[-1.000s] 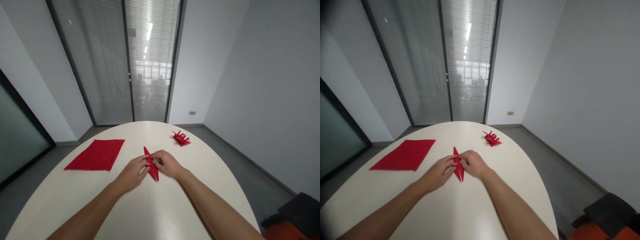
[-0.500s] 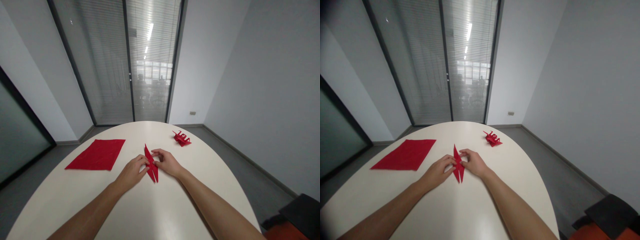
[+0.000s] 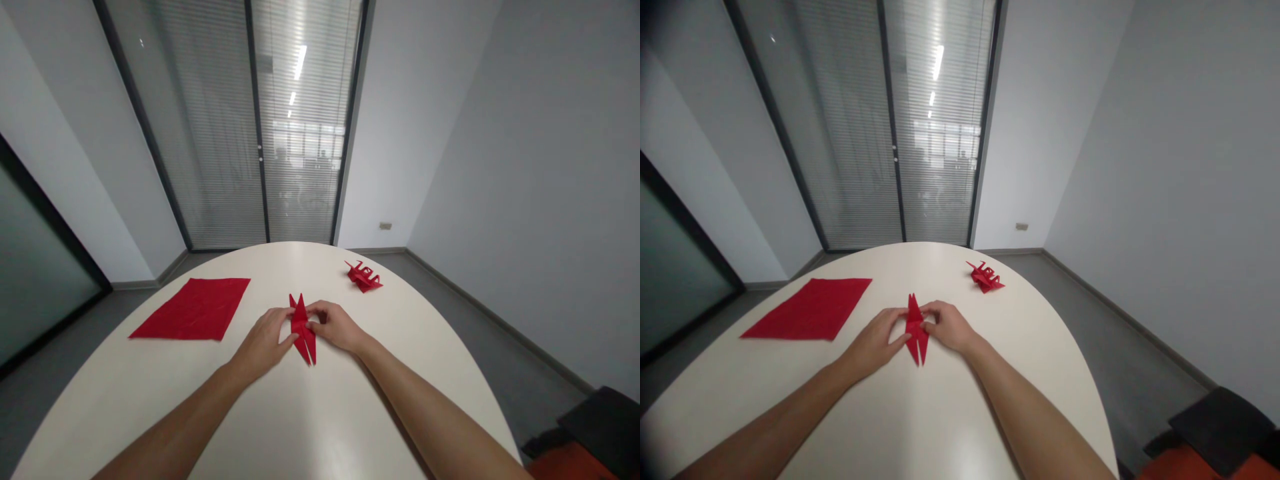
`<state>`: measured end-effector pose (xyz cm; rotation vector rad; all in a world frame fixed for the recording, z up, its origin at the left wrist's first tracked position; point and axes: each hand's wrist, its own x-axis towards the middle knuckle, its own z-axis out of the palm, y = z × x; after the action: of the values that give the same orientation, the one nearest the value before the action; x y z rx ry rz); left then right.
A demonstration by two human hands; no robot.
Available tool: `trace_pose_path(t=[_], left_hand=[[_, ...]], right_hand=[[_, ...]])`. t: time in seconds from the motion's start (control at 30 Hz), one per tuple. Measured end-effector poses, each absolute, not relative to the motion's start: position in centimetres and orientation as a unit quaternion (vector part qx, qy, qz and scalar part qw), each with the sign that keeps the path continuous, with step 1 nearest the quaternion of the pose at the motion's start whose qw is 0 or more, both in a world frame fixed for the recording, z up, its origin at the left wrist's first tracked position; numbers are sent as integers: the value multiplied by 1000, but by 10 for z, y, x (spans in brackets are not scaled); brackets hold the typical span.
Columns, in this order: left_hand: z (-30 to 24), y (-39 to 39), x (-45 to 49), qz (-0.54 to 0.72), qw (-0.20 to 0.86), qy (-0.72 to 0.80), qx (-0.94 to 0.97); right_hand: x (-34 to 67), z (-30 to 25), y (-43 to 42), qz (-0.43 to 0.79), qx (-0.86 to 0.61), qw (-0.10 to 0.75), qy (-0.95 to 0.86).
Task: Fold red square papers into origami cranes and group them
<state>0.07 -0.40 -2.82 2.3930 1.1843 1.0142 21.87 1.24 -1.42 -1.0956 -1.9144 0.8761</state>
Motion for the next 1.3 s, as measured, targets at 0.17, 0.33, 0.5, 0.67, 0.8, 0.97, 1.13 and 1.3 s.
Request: trace_pose_path(t=[0.17, 0.33, 0.5, 0.67, 0.8, 0.97, 1.13, 1.3], left_hand=[[-21, -6, 1, 333, 129, 399, 845], [-17, -9, 2, 323, 127, 394, 851], [-15, -9, 3, 316, 117, 384, 860], [-12, -11, 4, 314, 111, 382, 862], [-10, -13, 6, 314, 106, 385, 861], [-11, -11, 5, 312, 101, 398, 857], [-13, -10, 3, 310, 98, 422, 846], [-14, -10, 3, 315, 91, 434, 839]], right_hand=[[221, -15, 13, 332, -420, 370, -759], [221, -15, 13, 334, -424, 370, -756], [220, -11, 12, 307, -415, 365, -775], [218, -6, 8, 280, -422, 348, -789], [218, -6, 7, 255, -436, 338, -794], [219, -9, 9, 195, -420, 333, -821], [220, -13, 10, 191, -423, 339, -818], [218, -14, 11, 228, -437, 347, -798]])
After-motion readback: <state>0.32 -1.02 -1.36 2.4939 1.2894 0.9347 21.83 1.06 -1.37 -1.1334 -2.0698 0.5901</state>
